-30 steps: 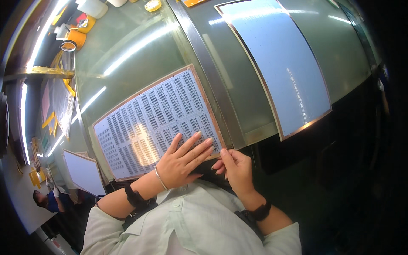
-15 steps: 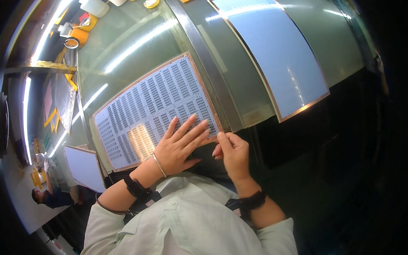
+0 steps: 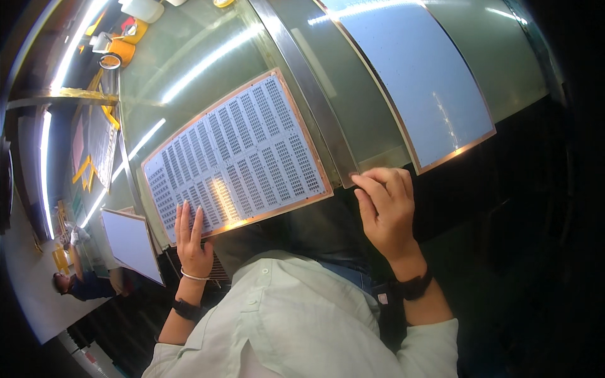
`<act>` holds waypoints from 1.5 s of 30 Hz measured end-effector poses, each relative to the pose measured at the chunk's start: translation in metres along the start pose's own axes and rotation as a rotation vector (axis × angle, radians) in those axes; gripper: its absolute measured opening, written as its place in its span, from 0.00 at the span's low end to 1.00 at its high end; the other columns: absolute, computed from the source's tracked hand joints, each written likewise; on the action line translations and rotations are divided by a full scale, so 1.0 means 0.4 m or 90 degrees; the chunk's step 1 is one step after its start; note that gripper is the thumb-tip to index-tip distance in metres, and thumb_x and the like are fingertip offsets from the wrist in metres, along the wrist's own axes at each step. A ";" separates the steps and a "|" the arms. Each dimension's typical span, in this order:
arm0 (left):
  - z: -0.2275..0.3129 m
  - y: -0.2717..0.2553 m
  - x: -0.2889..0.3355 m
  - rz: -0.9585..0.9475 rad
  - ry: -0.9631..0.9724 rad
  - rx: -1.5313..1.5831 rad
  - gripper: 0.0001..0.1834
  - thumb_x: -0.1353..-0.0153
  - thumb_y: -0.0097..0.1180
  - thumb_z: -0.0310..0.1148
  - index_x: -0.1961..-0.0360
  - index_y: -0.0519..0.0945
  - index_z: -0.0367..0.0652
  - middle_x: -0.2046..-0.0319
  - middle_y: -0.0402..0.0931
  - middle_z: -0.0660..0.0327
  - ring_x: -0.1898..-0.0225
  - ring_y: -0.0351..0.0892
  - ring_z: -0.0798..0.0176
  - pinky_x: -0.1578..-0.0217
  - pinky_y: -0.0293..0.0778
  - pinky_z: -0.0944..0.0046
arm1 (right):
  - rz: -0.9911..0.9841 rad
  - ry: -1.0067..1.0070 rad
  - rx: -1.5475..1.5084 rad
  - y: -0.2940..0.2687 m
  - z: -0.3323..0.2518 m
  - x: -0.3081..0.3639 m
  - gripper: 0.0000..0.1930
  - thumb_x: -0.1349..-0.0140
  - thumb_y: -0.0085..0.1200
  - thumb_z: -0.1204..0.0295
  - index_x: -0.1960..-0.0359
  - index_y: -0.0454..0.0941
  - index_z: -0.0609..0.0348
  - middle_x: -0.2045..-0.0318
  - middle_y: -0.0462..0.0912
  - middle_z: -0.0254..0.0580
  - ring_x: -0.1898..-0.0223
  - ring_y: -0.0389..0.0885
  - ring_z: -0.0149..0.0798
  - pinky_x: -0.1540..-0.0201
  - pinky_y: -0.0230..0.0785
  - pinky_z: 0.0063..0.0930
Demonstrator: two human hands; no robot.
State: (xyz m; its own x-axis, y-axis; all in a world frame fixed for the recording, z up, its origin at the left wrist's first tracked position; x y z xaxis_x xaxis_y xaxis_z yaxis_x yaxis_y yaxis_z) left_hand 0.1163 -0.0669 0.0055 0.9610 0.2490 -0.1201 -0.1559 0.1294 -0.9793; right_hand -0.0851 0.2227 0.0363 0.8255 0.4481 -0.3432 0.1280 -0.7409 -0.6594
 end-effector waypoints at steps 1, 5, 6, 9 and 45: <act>-0.002 -0.001 0.002 0.008 -0.002 -0.004 0.37 0.60 0.53 0.15 0.41 0.73 0.41 0.35 0.61 0.46 0.33 0.58 0.39 0.36 0.59 0.48 | -0.010 -0.017 0.015 0.004 -0.005 0.002 0.13 0.49 0.58 0.80 0.60 0.81 0.57 0.61 0.76 0.39 0.58 0.73 0.44 0.56 0.65 0.35; -0.011 0.001 0.003 0.013 -0.003 -0.053 0.30 0.53 0.56 0.19 0.45 0.77 0.45 0.39 0.67 0.46 0.36 0.62 0.40 0.38 0.63 0.46 | -0.079 -0.080 0.096 0.031 -0.021 0.006 0.21 0.52 0.61 0.76 0.52 0.81 0.48 0.45 0.72 0.40 0.40 0.65 0.50 0.37 0.53 0.48; -0.011 -0.002 0.003 0.015 -0.001 -0.060 0.29 0.53 0.55 0.19 0.45 0.78 0.45 0.40 0.68 0.46 0.36 0.63 0.40 0.39 0.64 0.47 | -0.132 -0.078 0.111 0.045 -0.024 0.002 0.23 0.53 0.62 0.75 0.51 0.81 0.46 0.42 0.70 0.40 0.37 0.61 0.51 0.35 0.49 0.52; 0.002 -0.011 -0.003 0.027 0.028 -0.079 0.26 0.50 0.56 0.22 0.46 0.78 0.45 0.41 0.69 0.46 0.38 0.66 0.40 0.40 0.66 0.47 | -0.215 -0.075 0.127 0.080 -0.008 0.002 0.28 0.54 0.64 0.73 0.47 0.78 0.41 0.35 0.63 0.41 0.30 0.51 0.53 0.31 0.37 0.62; -0.491 0.031 0.635 0.368 -0.836 1.048 0.18 0.35 0.55 0.47 0.66 0.76 0.40 0.73 0.81 0.58 0.74 0.81 0.66 0.71 0.78 0.68 | -0.347 0.024 -0.301 0.381 -0.327 -0.305 0.13 0.33 0.49 0.67 0.58 0.78 0.65 0.66 0.81 0.42 0.66 0.79 0.35 0.59 0.72 0.29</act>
State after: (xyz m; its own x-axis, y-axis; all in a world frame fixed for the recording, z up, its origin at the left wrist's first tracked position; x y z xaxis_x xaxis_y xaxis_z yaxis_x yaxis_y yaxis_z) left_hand 0.4034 -0.1905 -0.0692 0.2007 0.7889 0.5808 -0.9771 0.1186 0.1765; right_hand -0.0944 -0.0101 0.0652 0.5934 0.8047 -0.0193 0.7443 -0.5577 -0.3674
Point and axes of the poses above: each hand's wrist, its own x-axis away from the middle knuckle, its own y-axis out of the palm, z = x × y, the point moved 8 cm from there along -x, towards the middle knuckle
